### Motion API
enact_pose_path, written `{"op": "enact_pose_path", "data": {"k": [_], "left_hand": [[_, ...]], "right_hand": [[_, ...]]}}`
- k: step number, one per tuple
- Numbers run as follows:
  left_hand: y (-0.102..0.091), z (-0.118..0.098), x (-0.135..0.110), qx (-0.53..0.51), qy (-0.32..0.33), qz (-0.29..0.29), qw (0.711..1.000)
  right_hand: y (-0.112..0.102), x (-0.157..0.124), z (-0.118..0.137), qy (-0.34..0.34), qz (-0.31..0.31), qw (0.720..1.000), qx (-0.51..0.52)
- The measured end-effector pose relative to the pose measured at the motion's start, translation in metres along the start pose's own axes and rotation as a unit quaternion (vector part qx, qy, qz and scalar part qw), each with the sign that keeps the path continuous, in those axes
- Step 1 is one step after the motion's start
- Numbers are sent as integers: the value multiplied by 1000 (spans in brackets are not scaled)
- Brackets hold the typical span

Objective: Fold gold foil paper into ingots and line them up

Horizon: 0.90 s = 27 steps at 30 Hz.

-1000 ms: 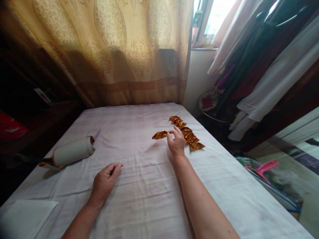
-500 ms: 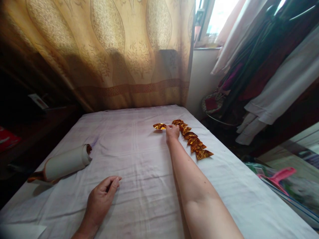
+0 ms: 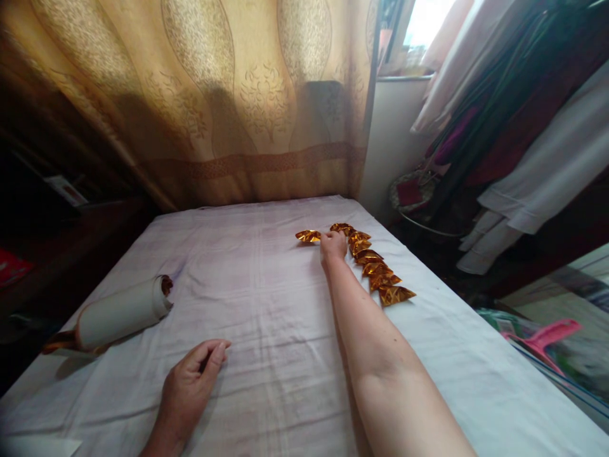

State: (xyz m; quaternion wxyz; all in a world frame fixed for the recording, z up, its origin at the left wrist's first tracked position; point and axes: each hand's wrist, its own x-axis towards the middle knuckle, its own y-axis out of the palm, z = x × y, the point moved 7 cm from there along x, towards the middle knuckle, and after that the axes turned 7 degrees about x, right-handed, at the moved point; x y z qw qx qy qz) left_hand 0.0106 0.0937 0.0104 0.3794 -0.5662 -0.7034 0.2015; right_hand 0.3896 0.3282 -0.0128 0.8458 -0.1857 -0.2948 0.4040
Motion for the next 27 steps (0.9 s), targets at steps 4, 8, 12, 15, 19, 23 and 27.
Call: {"op": "enact_pose_path", "data": {"k": [4,8,12,15,19,23,27], "left_hand": [[2,5,-1,1,-6,2,1000],[3,4,-1,3,-6,7,1000],[2,0,1,5,-6,5,1000],[1,-2,2,3,-6,5,1000],[-1,-2,2,2,-4,-2,1000],[1,1,1,0,0,5,1000],[5,8,-1,4,-7,7,1000]], "right_hand": [[-15,-14,13,4,-5,1000,0],[-55,-3,16,18,-25,999,-17],[-97,23,-7,106,-36,992,-52],[-108,34,-26,153,-16,986,-61],[-101,38,-37,171,14,984,-56],[-98,38,-35,167,25,984,-59],[-101,41,-35,170,30,983,-67]]}}
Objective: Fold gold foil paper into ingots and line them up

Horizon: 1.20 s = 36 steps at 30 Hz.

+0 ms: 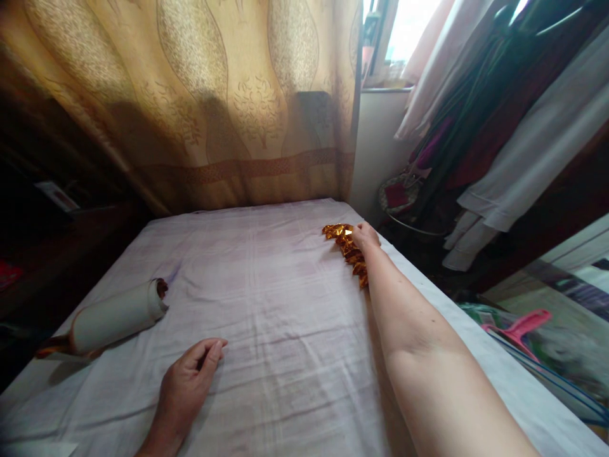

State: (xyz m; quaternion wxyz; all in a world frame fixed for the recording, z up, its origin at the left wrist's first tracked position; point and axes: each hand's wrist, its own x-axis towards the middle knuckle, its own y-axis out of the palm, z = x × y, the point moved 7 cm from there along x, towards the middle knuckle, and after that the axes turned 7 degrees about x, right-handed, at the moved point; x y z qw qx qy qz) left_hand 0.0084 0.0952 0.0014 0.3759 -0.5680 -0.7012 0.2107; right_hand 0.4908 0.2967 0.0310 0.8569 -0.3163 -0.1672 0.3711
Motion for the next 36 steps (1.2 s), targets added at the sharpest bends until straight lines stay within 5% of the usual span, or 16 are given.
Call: {"op": "enact_pose_path", "data": {"k": [9,14,21,26,36], "left_hand": [[-4,-5,3,-3,-4,2,1000],[-5,-6,4,-5,-6,1,1000],[-5,-10,6,1,5,3,1000],[-5,-10,6,2,6,2,1000],[-2,-5,5,-4,-1,8,1000]], "right_hand": [[4,-1,1,-19,-16,999,29],[-43,-27,-14,-34,-111,991,70],[-97,-102,-75,1,-266,957,118],[-84,-125,-87,9,-308,940,149],[-45,-113,-78,55,-318,935,147]]}}
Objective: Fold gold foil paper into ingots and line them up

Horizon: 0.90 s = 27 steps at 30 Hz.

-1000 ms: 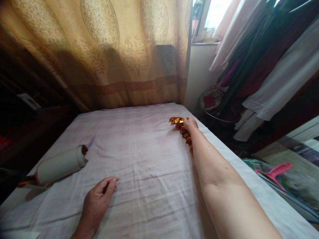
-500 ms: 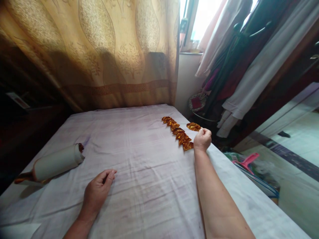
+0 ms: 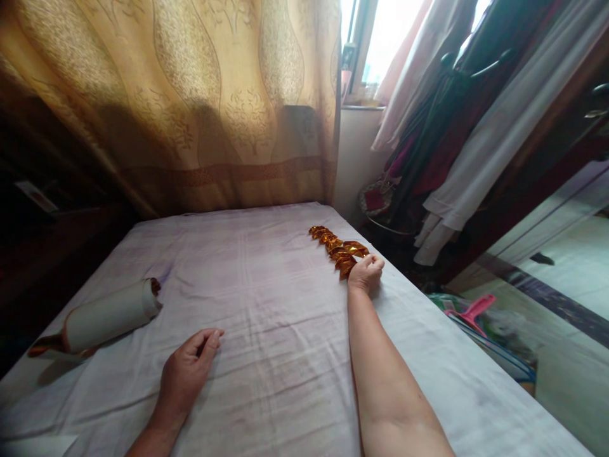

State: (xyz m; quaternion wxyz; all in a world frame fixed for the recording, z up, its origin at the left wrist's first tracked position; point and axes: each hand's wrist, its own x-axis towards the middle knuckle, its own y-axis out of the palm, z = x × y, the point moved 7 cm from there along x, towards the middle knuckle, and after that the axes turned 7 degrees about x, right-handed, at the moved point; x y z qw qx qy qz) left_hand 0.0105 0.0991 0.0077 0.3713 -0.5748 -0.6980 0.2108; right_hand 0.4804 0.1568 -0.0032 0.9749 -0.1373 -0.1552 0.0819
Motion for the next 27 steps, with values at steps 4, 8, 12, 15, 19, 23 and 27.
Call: {"op": "enact_pose_path", "data": {"k": [4,8,12,15,19,23,27], "left_hand": [[0,-1,-1,-8,3,2,1000],[0,-1,-2,-10,3,4,1000],[0,2,-2,-3,1,1,1000],[1,3,-1,0,-1,-1,1000],[1,3,0,4,-5,2,1000],[-1,1,1,7,-9,-1,1000],[-1,-1,0,8,-1,2,1000]], "right_hand": [[12,4,1,7,17,1000,-19],[20,8,3,11,32,999,-39],[28,10,6,-5,45,998,-44],[29,12,8,-31,55,997,-40],[19,13,8,-75,65,994,-41],[3,11,10,-117,80,988,-57],[6,-3,23,-185,143,970,-71]]}}
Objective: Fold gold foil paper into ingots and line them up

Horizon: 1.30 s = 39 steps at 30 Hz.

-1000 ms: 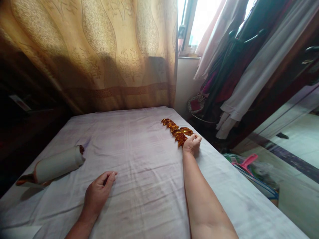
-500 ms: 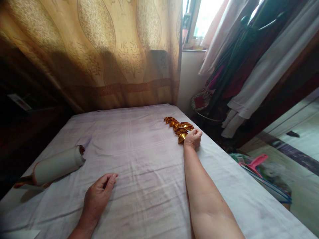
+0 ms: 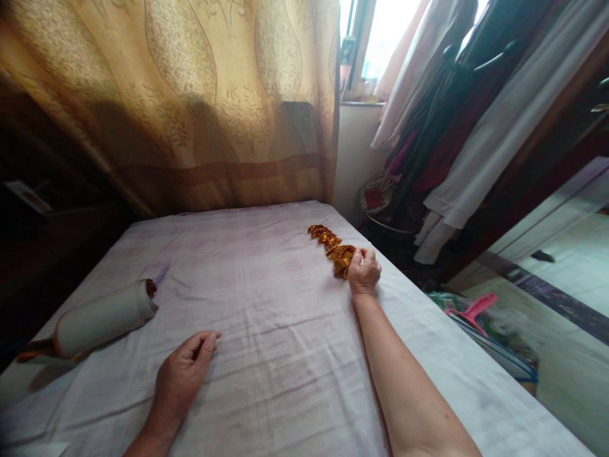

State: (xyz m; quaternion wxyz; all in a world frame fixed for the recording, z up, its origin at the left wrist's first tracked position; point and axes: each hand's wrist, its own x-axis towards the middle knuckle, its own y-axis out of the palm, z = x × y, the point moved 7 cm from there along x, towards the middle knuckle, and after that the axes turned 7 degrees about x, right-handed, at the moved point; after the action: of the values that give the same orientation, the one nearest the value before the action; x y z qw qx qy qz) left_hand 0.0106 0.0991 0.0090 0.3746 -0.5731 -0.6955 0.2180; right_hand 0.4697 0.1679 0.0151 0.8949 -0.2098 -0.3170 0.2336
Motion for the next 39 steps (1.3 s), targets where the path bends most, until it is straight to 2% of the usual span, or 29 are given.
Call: {"op": "enact_pose_path", "data": {"k": [4,9,13,17,22,25,29,31,34,36,39], "left_hand": [[1,1,-1,-3,5,-4,1000],[1,2,-1,-4,6,2,1000],[1,1,-1,-3,-3,6,1000],[-1,-1,-1,-4,-9,2,1000],[-1,-1,-1,-8,-8,1,1000],[0,-2,0,-8,-5,3,1000],[0,-2,1,-5,-11,5,1000],[-1,-3,1,-4,-14,6,1000],[-2,-5,1,-5,-14,5,1000],[-2,-6,1,-8,-12,4,1000],[-3,-6,1,-9,-14,3,1000]], "right_hand": [[25,-3,23,-71,100,992,-16],[51,9,32,-70,175,980,-55],[59,18,37,-68,199,976,-64],[44,22,35,-50,163,984,-48],[-5,20,4,18,83,996,-25],[-25,0,-6,12,88,996,4],[-21,-41,1,-47,181,980,64],[-17,-52,4,-57,199,976,70],[-16,-46,4,-60,166,983,47],[-14,-34,4,-72,143,987,-7],[-3,-18,4,-87,157,979,-97]]}}
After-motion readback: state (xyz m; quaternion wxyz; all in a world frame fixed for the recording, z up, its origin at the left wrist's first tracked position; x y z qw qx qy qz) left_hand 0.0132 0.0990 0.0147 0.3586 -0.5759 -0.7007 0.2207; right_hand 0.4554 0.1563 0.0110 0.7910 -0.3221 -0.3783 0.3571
